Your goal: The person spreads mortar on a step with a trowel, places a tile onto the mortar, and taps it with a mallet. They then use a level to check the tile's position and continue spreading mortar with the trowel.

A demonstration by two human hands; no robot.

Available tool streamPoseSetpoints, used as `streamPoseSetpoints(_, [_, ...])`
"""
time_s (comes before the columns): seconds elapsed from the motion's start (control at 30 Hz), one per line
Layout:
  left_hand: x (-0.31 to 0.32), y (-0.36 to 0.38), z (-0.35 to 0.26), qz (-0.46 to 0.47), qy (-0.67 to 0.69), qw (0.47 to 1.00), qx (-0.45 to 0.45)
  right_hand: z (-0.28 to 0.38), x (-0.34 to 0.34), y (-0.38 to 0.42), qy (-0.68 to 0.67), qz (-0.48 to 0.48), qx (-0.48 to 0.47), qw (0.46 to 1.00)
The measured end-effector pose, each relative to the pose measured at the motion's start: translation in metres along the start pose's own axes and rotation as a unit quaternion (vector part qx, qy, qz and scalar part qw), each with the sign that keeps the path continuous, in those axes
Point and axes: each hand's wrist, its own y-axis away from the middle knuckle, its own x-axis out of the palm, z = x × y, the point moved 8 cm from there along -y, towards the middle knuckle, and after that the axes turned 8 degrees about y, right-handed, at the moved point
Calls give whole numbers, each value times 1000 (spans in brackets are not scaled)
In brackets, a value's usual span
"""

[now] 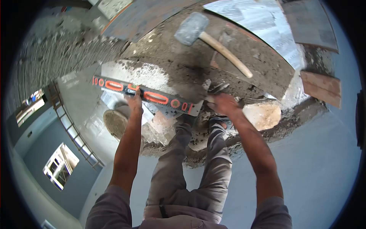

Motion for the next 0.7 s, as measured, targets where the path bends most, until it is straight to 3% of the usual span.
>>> streamPoseSetpoints(0.03, [2,19,-11,-3,17,999,-29,6,7,-13,6,13,5,1000])
streamPoseSetpoints(0.1, [-3,14,8,-12,-29,999,23,19,9,-34,-70,-90,3,993])
streamPoseSetpoints(0.13, [2,33,-4,8,26,1000,-8,26,8,-43,-83,-129,-10,988])
streamPoseSetpoints(0.17, [-2,35,-12,-35,-148,988,39,28,9,-44,-99,-165,-16,981])
streamPoseSetpoints(0.2, [5,45,-23,-22,-142,987,78,21,17,-38,-106,-165,4,981])
streamPoseSetpoints(0.27, [18,69,-58,2,-164,968,189,-3,-5,-3,-191,-420,35,886])
streamPoseSetpoints(0.33, [48,106,-108,60,-143,946,285,-61,13,31,-359,-468,71,804])
streamPoseSetpoints(0.37, [68,128,-130,120,-116,954,247,-98,30,54,-408,-452,211,764])
streamPoseSetpoints(0.4, [91,143,-143,189,-74,953,226,-131,43,78,-474,-485,224,700])
streamPoseSetpoints(0.43, [113,157,-153,253,-36,945,202,-163,59,103,-449,-497,301,679])
streamPoseSetpoints(0.47, [137,174,-168,305,-27,931,200,-208,100,111,-554,-509,317,577])
streamPoseSetpoints(0.5, [162,191,-180,355,-18,914,197,-233,108,127,-618,-523,291,510])
streamPoseSetpoints(0.57, [205,202,-185,397,26,909,124,-274,119,146,-679,-488,306,456])
streamPoseSetpoints(0.7, [261,201,-230,285,-67,898,328,-322,114,154,-697,-469,309,447])
